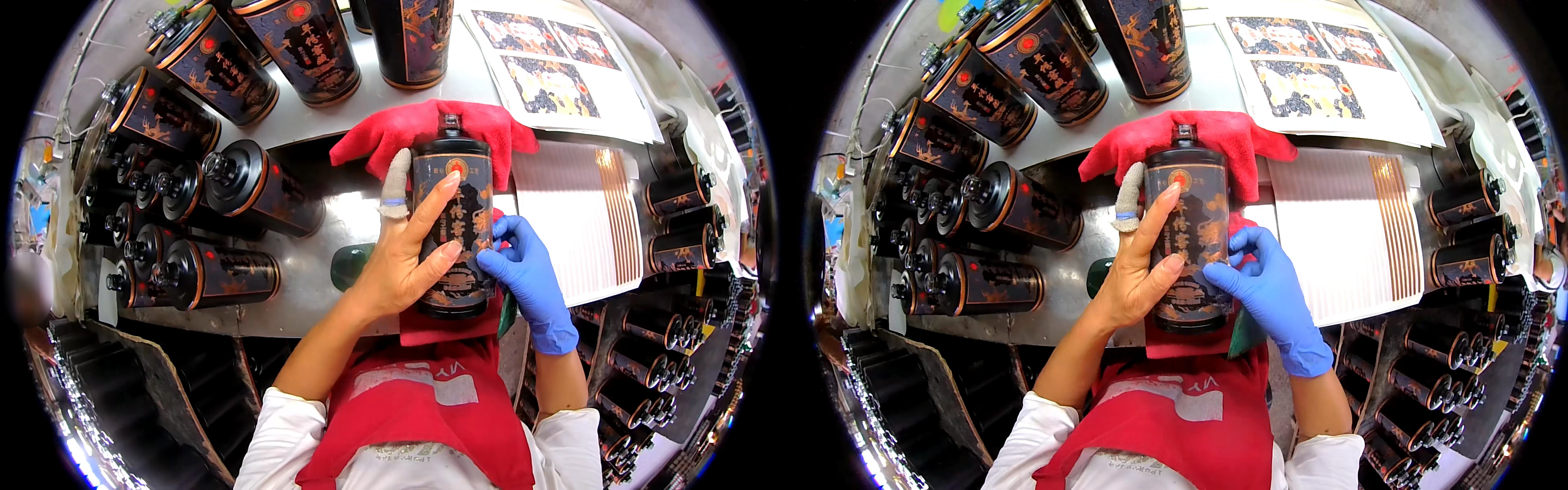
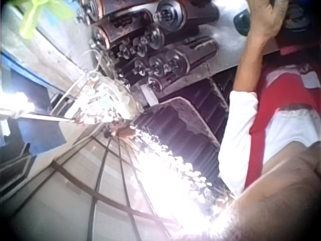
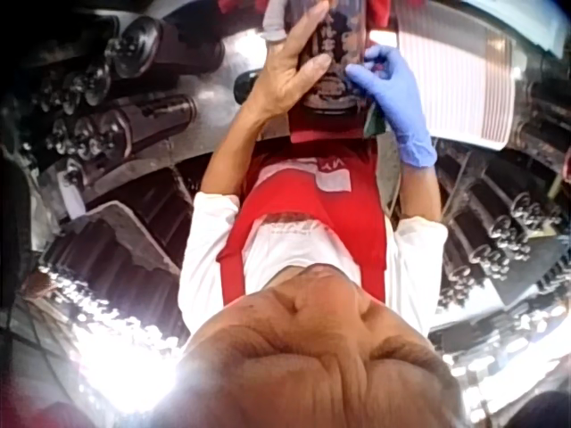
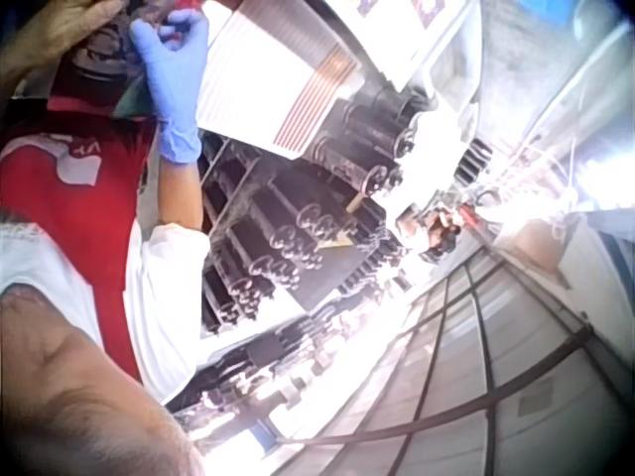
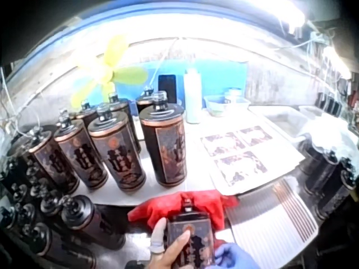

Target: The person applies printed labels to cylindrical black containers, smoothing them with a green tool and aligning them carefully. They handle multiple containers one at a time, placing finished units aside on the table.

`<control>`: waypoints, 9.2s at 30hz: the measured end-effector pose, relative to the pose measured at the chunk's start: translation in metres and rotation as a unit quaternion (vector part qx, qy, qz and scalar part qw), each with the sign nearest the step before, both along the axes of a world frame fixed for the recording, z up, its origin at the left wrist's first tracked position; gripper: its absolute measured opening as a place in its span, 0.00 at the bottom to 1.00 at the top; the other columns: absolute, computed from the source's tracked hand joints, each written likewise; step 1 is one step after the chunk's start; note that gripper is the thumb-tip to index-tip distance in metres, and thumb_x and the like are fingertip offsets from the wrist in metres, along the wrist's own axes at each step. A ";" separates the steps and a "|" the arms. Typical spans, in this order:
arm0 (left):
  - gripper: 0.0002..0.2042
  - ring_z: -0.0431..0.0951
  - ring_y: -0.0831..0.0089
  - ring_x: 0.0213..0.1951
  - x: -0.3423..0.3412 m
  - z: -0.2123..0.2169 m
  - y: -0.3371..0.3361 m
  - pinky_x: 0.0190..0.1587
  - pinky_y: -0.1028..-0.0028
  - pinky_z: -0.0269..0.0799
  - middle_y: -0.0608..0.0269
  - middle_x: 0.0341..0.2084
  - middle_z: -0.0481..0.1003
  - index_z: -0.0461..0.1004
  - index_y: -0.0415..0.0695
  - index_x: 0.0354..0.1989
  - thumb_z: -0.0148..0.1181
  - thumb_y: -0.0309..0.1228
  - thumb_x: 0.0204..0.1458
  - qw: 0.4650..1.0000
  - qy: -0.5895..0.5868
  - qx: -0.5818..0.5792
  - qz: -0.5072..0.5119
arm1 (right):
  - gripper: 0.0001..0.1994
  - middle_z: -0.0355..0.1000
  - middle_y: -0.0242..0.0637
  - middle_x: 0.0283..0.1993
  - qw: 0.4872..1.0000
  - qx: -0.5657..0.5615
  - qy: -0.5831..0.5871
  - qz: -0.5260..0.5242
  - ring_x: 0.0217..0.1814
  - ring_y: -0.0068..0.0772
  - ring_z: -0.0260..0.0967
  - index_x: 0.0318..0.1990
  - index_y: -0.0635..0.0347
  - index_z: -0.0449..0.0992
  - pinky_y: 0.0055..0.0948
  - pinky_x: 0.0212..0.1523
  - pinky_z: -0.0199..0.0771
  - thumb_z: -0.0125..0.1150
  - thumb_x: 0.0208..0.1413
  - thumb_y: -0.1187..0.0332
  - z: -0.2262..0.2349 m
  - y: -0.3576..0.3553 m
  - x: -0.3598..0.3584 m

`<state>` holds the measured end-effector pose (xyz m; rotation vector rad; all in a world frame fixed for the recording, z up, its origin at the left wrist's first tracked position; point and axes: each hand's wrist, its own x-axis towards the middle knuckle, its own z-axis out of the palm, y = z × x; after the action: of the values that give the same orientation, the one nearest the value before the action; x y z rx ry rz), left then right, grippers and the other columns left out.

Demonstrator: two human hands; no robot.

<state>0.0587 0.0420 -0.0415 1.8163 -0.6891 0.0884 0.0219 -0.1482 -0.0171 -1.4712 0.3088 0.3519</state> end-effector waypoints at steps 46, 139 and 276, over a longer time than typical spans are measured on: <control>0.63 0.55 0.57 0.62 -0.019 -0.010 0.014 0.61 0.63 0.52 0.45 0.65 0.43 0.16 0.46 0.64 0.71 0.30 0.34 0.957 0.232 -0.108 -0.137 | 0.25 0.71 0.40 0.42 0.974 0.100 0.132 0.156 0.42 0.30 0.68 0.56 0.65 0.64 0.27 0.45 0.67 0.53 0.57 0.56 -0.003 -0.032 0.020; 0.15 0.73 0.65 0.36 -0.060 -0.017 0.071 0.40 0.70 0.68 0.53 0.34 0.72 0.68 0.40 0.44 0.60 0.26 0.47 0.946 0.219 0.026 0.238 | 0.10 0.73 0.34 0.33 0.729 -0.409 -0.533 0.133 0.36 0.38 0.70 0.34 0.51 0.76 0.32 0.35 0.68 0.62 0.42 0.74 0.085 0.021 0.116; 0.50 0.62 0.46 0.58 -0.065 -0.016 0.008 0.58 0.61 0.60 0.32 0.58 0.54 0.36 0.28 0.63 0.70 0.27 0.38 0.993 -0.041 -0.070 0.081 | 0.19 0.70 0.26 0.38 0.669 -0.426 -0.553 0.255 0.36 0.28 0.68 0.41 0.46 0.75 0.27 0.33 0.68 0.63 0.35 0.70 0.045 0.021 -0.018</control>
<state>-0.0064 0.0496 -0.0578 1.7372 -0.5775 0.3138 0.0037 -0.1274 0.0282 -2.4002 -1.1129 -0.3795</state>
